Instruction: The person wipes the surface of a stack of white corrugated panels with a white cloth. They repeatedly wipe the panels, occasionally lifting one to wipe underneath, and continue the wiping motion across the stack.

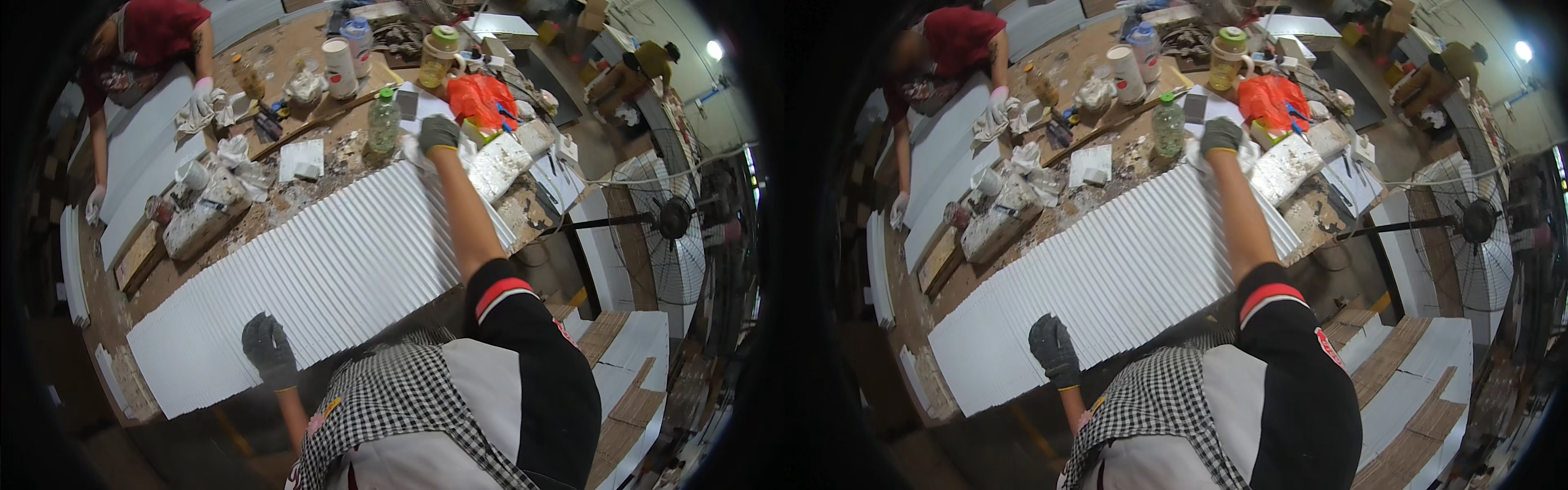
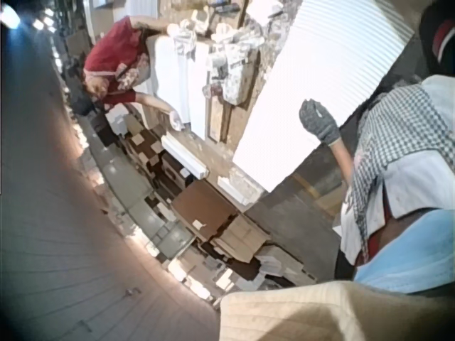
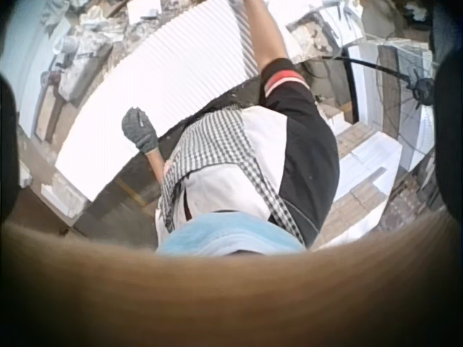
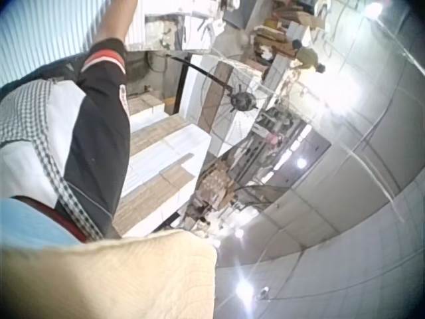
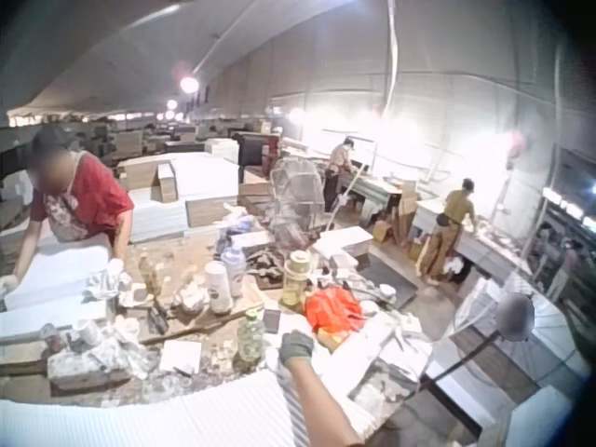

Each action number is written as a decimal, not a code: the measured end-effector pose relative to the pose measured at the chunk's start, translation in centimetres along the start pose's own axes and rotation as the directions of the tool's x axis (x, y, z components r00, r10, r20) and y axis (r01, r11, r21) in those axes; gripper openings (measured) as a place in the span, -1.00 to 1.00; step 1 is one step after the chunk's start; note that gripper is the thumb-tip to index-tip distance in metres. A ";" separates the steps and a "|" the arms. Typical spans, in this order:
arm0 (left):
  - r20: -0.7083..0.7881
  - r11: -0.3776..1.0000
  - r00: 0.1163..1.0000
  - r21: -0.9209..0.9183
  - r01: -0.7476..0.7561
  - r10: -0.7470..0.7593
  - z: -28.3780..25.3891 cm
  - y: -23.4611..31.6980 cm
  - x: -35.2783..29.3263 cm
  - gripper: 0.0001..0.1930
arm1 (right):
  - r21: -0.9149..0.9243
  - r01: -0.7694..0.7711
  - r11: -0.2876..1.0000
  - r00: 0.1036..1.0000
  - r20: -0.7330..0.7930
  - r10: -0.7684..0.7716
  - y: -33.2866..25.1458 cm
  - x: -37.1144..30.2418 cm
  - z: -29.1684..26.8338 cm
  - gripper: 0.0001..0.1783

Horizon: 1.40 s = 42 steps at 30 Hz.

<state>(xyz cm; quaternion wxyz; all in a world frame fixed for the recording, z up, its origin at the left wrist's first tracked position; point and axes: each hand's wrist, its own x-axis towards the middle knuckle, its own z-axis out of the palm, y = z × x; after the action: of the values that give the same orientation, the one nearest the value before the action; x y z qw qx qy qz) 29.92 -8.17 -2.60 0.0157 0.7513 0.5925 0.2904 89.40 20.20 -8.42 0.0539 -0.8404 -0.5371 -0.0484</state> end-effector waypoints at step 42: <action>-0.436 0.715 0.760 0.306 0.629 -0.483 -7.9 -14.7 -11.7 -0.36 | 0.923 0.087 0.374 0.856 0.123 -0.503 -6.6 -39.4 -21.5 -0.44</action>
<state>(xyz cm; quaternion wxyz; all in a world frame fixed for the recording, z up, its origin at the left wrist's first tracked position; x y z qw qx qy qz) 11.92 -16.86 -6.35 -0.1619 0.4595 0.8363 0.2513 66.37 -15.46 7.67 0.3732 -0.5595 -0.6224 0.4004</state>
